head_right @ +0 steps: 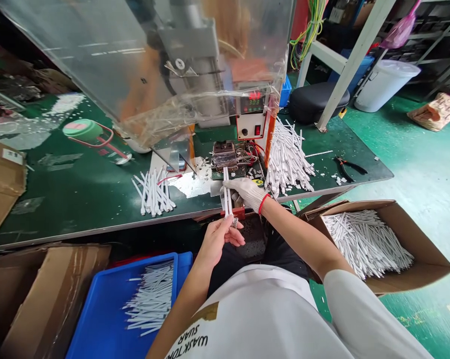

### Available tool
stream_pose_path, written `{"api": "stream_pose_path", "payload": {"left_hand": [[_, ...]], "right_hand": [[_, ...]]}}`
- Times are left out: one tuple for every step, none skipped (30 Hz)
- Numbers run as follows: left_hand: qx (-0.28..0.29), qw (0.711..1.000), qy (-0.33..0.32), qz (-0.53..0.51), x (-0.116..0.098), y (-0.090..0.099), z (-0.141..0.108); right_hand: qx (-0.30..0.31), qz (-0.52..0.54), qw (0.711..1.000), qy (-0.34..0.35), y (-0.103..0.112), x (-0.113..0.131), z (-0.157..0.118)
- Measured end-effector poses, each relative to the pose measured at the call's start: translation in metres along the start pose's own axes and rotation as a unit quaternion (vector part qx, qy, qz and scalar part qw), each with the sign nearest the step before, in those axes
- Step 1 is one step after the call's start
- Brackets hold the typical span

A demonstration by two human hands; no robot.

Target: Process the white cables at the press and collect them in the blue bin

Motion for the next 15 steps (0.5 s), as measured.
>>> {"api": "stream_pose_path", "payload": {"left_hand": [[0.0,1.0,0.0,0.0,0.0,0.0,0.0],[0.0,1.0,0.0,0.0,0.0,0.0,0.0],[0.0,1.0,0.0,-0.001,0.0,0.0,0.0],[0.002,1.0,0.0,-0.003,0.0,0.0,-0.001],[0.004,1.0,0.0,-0.006,-0.001,-0.001,-0.001],[0.007,1.0,0.001,-0.008,-0.002,-0.001,-0.001],[0.009,1.0,0.002,-0.011,-0.003,-0.002,-0.001],[0.009,1.0,0.006,-0.013,-0.004,-0.003,-0.001],[0.007,1.0,0.01,-0.014,-0.005,-0.003,0.0],[0.002,1.0,0.014,-0.014,-0.006,-0.004,0.0],[-0.004,1.0,0.017,-0.015,-0.006,-0.004,0.001],[-0.009,1.0,0.019,-0.015,-0.006,-0.005,0.001],[-0.012,1.0,0.019,-0.017,-0.006,-0.005,0.002],[-0.013,1.0,0.016,-0.02,-0.006,-0.006,0.002],[-0.011,1.0,0.012,-0.024,-0.006,-0.007,0.003]], "right_hand": [[0.0,0.001,1.0,0.004,0.0,0.0,0.001],[0.003,0.003,1.0,0.009,0.0,0.0,0.001],[0.006,0.007,1.0,0.015,0.0,-0.001,0.002],[0.007,0.012,1.0,0.02,0.0,-0.001,0.004],[0.005,0.017,1.0,0.025,-0.001,0.0,0.005],[-0.001,0.022,0.999,0.03,-0.001,0.0,0.006],[-0.009,0.026,0.999,0.035,-0.002,0.001,0.008],[-0.016,0.029,0.999,0.042,-0.003,0.002,0.009],[-0.025,0.034,0.998,0.049,-0.004,0.004,0.011],[-0.034,0.041,0.997,0.053,-0.006,0.006,0.012],[-0.041,0.051,0.996,0.053,-0.008,0.008,0.012],[-0.046,0.063,0.996,0.049,-0.011,0.009,0.013],[-0.05,0.075,0.995,0.042,-0.013,0.011,0.013],[-0.053,0.087,0.994,0.036,-0.016,0.014,0.013],[-0.056,0.098,0.993,0.033,-0.018,0.016,0.013]]}}
Point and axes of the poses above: each hand's wrist, its own z-axis towards the middle knuckle, its own y-axis out of the back of the hand, x = y × z, the point moved 4 cm from there along z, towards the middle knuckle, and after that the axes turned 6 degrees about y, right-handed, at the moved point
